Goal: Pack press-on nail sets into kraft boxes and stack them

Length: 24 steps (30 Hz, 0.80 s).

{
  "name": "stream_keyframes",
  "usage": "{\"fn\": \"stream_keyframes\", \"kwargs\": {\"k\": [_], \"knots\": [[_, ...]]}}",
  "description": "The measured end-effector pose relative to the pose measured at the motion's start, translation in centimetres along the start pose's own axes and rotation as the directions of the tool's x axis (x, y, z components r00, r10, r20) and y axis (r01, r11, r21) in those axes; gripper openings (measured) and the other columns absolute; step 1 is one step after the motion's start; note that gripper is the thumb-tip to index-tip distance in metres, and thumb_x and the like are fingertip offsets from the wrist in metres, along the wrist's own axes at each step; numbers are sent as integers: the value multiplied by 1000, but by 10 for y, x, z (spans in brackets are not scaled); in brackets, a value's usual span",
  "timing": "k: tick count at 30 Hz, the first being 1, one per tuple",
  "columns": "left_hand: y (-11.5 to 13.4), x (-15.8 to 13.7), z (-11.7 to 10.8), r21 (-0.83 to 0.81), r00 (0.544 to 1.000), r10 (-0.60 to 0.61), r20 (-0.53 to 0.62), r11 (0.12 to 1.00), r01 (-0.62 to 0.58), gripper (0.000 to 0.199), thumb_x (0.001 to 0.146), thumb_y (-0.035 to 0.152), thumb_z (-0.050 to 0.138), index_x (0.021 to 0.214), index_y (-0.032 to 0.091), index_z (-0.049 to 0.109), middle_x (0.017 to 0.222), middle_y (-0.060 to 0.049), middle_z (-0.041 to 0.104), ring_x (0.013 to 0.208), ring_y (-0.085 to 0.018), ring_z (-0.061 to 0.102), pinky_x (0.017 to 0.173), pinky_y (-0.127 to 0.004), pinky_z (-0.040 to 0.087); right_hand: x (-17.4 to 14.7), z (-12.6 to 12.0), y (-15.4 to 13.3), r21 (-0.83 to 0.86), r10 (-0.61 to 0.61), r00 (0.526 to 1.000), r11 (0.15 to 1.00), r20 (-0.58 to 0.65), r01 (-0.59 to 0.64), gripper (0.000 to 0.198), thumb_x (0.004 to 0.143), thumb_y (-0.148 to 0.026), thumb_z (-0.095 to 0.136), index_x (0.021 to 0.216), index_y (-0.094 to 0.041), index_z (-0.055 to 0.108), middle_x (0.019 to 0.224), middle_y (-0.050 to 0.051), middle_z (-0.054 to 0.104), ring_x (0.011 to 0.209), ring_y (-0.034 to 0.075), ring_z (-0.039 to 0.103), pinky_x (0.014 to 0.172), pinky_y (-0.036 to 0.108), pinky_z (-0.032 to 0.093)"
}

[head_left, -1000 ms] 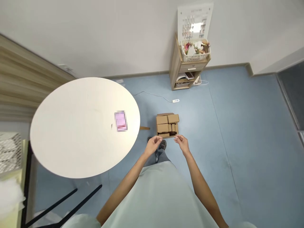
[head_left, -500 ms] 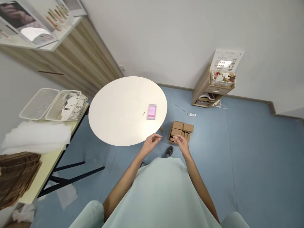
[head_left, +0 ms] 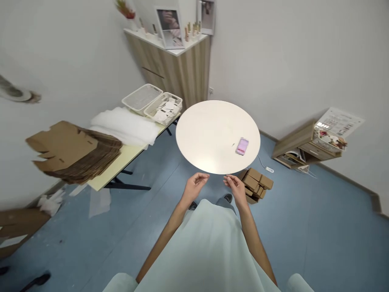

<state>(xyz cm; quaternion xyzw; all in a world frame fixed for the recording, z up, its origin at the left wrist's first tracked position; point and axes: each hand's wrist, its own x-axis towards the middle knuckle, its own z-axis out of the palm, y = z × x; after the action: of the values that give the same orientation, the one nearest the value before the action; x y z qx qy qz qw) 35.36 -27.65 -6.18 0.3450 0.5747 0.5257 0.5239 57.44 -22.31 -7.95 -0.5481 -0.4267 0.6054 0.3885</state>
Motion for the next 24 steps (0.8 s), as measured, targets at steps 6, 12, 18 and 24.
{"fn": "stream_keyframes", "kwargs": {"k": [6,12,18,24], "knots": [[7,-22,-69,-104,987,16,-159,994,-33,33,90,54,77,97,23,70,122,-13,80,119,-29,75,113,-50,56,-11,85,-8,-95,34,980,995,194,-15,51,84,-67,83,110,-23,80,117,13,83,102,29,80,98,47,64],[5,-19,-123,-148,963,-4,-271,988,-38,32,91,53,76,95,23,66,124,-13,80,121,-28,75,115,-51,55,12,145,-24,-154,26,963,988,267,16,55,82,-71,83,108,-24,81,113,12,84,100,30,79,98,48,64],[17,17,-179,-30,939,23,-342,999,-36,34,96,56,70,104,23,65,129,-15,78,122,-29,75,112,-49,57,56,211,-27,-130,32,931,991,363,16,55,82,-72,83,108,-24,81,111,12,84,98,30,79,96,47,64],[48,80,-239,9,918,28,-396,1000,-27,37,92,59,73,100,24,64,126,-15,79,121,-30,75,112,-50,56,125,282,-36,-52,56,920,998,389,-39,57,79,-73,85,106,-23,81,110,11,83,95,28,79,95,47,64]]}}
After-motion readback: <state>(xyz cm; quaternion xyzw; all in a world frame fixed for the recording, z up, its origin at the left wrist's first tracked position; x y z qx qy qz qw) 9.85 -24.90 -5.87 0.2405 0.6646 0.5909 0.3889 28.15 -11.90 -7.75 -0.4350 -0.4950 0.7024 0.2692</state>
